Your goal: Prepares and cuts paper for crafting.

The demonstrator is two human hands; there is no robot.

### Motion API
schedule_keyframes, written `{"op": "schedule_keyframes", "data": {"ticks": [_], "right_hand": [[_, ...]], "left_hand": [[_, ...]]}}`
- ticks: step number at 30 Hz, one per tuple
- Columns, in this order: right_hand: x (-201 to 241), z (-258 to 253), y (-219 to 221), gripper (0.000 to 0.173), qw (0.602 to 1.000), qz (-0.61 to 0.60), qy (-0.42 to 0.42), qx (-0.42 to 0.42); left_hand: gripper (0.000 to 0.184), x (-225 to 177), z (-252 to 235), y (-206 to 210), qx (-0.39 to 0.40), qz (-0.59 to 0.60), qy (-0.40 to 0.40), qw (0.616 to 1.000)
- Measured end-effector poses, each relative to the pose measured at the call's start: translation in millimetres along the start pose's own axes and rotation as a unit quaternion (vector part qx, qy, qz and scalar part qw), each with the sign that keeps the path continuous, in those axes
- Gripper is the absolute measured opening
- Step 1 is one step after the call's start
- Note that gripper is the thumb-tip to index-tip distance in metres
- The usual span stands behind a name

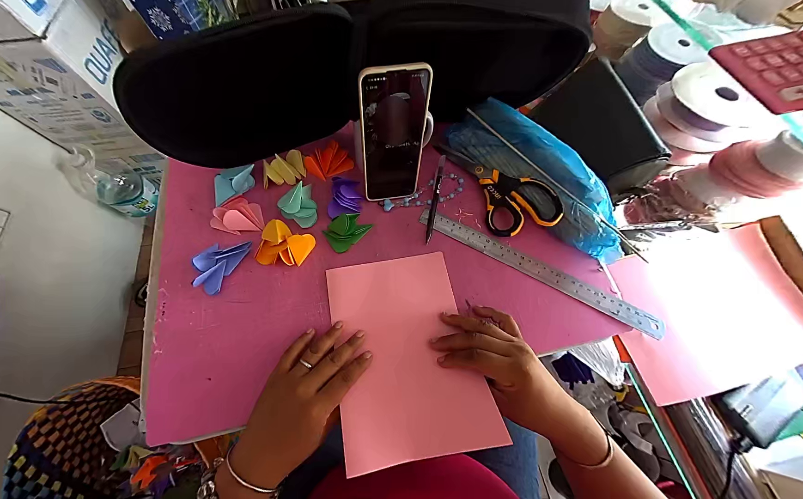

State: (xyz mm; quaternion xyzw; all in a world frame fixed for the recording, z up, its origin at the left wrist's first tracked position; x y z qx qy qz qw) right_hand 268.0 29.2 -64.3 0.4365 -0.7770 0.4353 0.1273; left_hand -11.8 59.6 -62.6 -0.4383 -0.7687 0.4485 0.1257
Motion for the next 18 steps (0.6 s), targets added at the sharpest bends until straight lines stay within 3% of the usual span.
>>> {"op": "schedule_keyframes", "data": {"ticks": [7, 10, 13, 15, 18], "right_hand": [[1.3, 4.9, -2.4, 0.025, 1.0, 0.021, -0.007, 0.002], [2.8, 4.2, -9.1, 0.024, 0.999, 0.016, -0.005, -0.049], [3.6, -4.1, -18.6, 0.023, 0.991, -0.058, 0.087, -0.082], [-0.6, -9.3, -23.5, 0.033, 0.948, -0.194, 0.238, -0.082], [-8.5, -18.1, -28.4, 0.039, 0.8, -0.37, 0.46, -0.107]], "left_hand": [[0.042, 4.6, 3.0, 0.3, 0.008, -0.033, -0.021, 0.999], [0.038, 2.7, 1.1, -3.5, -0.03, -0.002, -0.013, 0.999], [0.034, -2.6, -3.6, -11.4, -0.083, 0.026, -0.016, 0.996], [0.03, -9.7, -6.9, -14.6, -0.105, 0.035, 0.0, 0.994], [0.028, -25.3, -9.4, -13.0, -0.11, 0.047, 0.049, 0.992]]}}
Point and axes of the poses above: each hand's wrist, its own z-axis away from the middle knuckle, its own y-axis out of the palm, x = y × z, the point moved 4 cm from there along -z, towards the middle knuckle, and after that the axes turned 12 degrees about -x, right-handed, at the moved point
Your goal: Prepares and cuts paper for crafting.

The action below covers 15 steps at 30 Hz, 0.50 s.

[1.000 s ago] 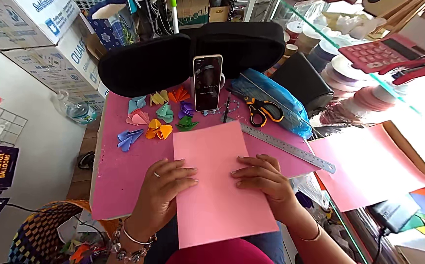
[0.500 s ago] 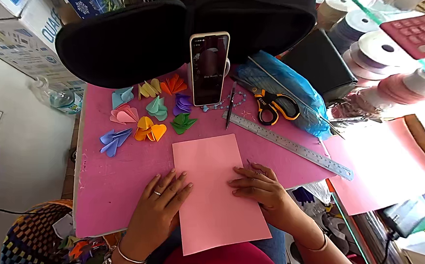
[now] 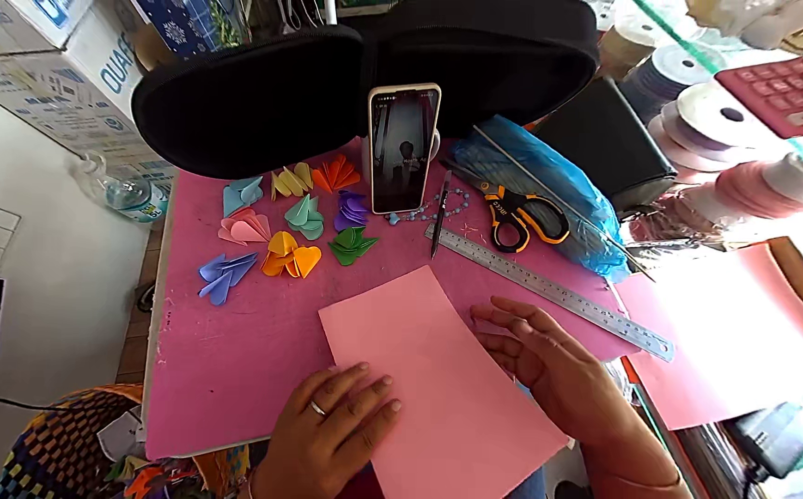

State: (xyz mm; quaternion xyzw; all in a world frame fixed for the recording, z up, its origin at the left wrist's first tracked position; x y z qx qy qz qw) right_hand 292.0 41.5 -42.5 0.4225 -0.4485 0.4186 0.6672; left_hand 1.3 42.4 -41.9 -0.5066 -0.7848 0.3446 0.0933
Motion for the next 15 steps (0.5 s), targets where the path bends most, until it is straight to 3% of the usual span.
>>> {"op": "schedule_keyframes", "data": {"ticks": [3, 6, 9, 10, 12, 15], "right_hand": [[6.2, -8.2, 3.9, 0.042, 0.996, -0.054, 0.075, -0.014], [13.7, -17.4, 14.7, 0.048, 0.998, 0.055, 0.035, -0.022], [13.9, -27.8, 22.2, 0.026, 0.996, 0.08, -0.025, -0.018], [12.9, -30.0, 25.1, 0.023, 0.997, 0.062, -0.046, -0.015], [9.2, -32.0, 33.1, 0.021, 0.997, 0.012, -0.082, -0.002], [2.3, -32.6, 47.3, 0.02, 0.993, -0.037, -0.109, 0.021]], "left_hand": [[0.03, -14.3, 0.3, 9.3, 0.019, 0.008, 0.05, 0.999], [0.032, -18.2, -0.5, 14.8, 0.031, -0.009, 0.07, 0.997], [0.037, -3.0, -1.6, 14.6, 0.008, 0.008, -0.059, 0.998], [0.06, 6.8, -1.3, 13.5, -0.009, 0.058, -0.141, 0.988], [0.1, 28.3, 0.6, 10.0, -0.075, 0.231, -0.293, 0.925], [0.116, 47.0, -2.7, 2.8, -0.203, 0.39, -0.421, 0.794]]}}
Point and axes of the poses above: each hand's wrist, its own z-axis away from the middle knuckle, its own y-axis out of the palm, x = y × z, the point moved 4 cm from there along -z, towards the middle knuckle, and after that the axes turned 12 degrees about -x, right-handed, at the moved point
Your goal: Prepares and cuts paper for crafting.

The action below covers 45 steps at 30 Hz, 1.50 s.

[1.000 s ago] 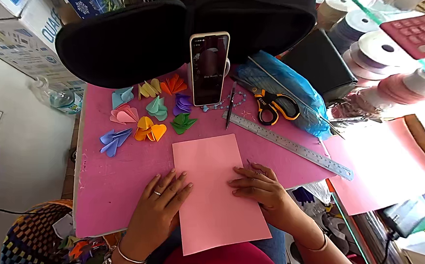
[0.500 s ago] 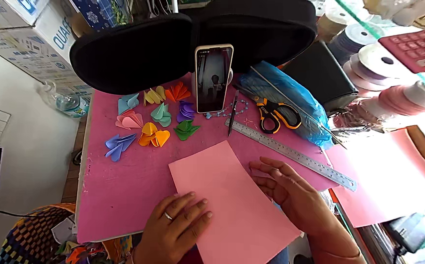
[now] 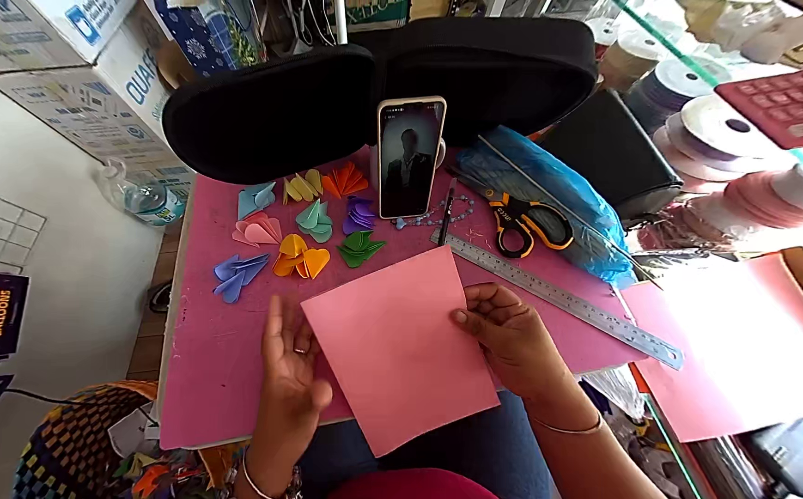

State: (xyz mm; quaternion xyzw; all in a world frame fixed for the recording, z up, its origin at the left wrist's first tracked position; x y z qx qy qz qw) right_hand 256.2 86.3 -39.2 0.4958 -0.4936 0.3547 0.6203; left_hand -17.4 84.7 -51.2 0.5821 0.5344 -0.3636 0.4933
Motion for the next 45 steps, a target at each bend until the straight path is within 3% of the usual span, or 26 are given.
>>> {"op": "schedule_keyframes", "data": {"ticks": [2, 4, 6, 15, 45], "right_hand": [[-4.6, 0.8, 8.1, 0.019, 1.0, -0.019, -0.002, 0.013], [-6.2, 0.4, 14.7, 0.02, 0.999, -0.018, 0.001, 0.026], [-6.6, -1.6, 18.1, 0.02, 1.0, 0.001, 0.002, 0.03], [-10.5, -10.6, 17.2, 0.012, 0.999, 0.044, -0.006, -0.03], [-10.6, -9.5, 14.8, 0.011, 0.997, 0.054, 0.003, -0.049]], "left_hand": [[0.097, -1.5, -3.7, -0.8, -0.023, 0.057, -0.075, 0.995], [0.046, -0.8, -2.6, 0.6, -0.06, 0.046, -0.121, 0.99], [0.02, -0.4, -2.5, 2.3, -0.077, -0.004, -0.134, 0.988], [0.018, 0.3, -6.7, 7.7, -0.078, -0.045, -0.149, 0.985], [0.018, -1.3, -7.4, 11.4, -0.099, -0.067, -0.155, 0.981]]}}
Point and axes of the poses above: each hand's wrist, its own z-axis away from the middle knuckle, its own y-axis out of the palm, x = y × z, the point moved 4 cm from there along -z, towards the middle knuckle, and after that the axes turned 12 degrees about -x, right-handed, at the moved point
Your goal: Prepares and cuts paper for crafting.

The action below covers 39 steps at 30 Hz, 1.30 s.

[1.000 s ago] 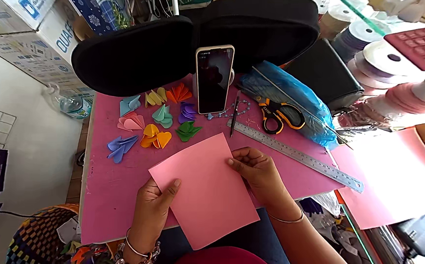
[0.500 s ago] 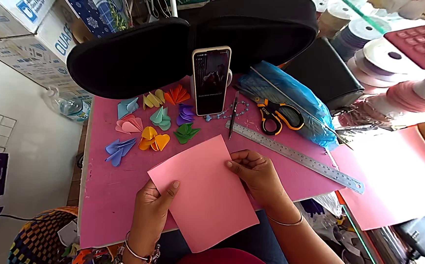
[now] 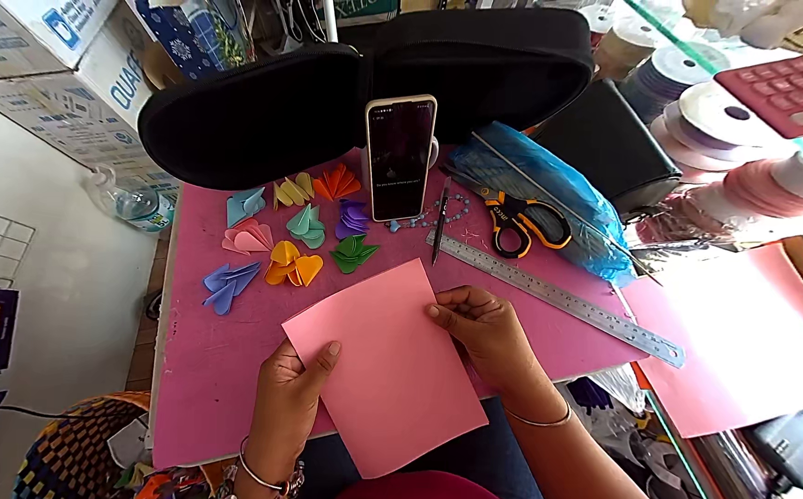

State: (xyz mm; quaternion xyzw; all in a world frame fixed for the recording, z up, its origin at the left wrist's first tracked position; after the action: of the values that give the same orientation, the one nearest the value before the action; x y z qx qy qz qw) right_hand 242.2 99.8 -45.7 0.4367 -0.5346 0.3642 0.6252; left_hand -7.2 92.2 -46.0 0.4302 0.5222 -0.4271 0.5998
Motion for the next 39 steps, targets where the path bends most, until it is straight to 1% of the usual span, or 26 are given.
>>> {"op": "schedule_keyframes", "data": {"ticks": [18, 39], "right_hand": [[-0.5, -0.7, -1.1, 0.009, 1.0, -0.006, 0.002, 0.007], [-1.7, -1.3, -0.6, 0.009, 1.0, -0.012, -0.011, 0.012]], "left_hand": [[0.016, -0.6, 0.4, 0.4, 0.003, -0.004, 0.002, 1.0], [0.018, -0.1, 0.4, 0.4, 0.005, 0.006, 0.002, 1.0]]}}
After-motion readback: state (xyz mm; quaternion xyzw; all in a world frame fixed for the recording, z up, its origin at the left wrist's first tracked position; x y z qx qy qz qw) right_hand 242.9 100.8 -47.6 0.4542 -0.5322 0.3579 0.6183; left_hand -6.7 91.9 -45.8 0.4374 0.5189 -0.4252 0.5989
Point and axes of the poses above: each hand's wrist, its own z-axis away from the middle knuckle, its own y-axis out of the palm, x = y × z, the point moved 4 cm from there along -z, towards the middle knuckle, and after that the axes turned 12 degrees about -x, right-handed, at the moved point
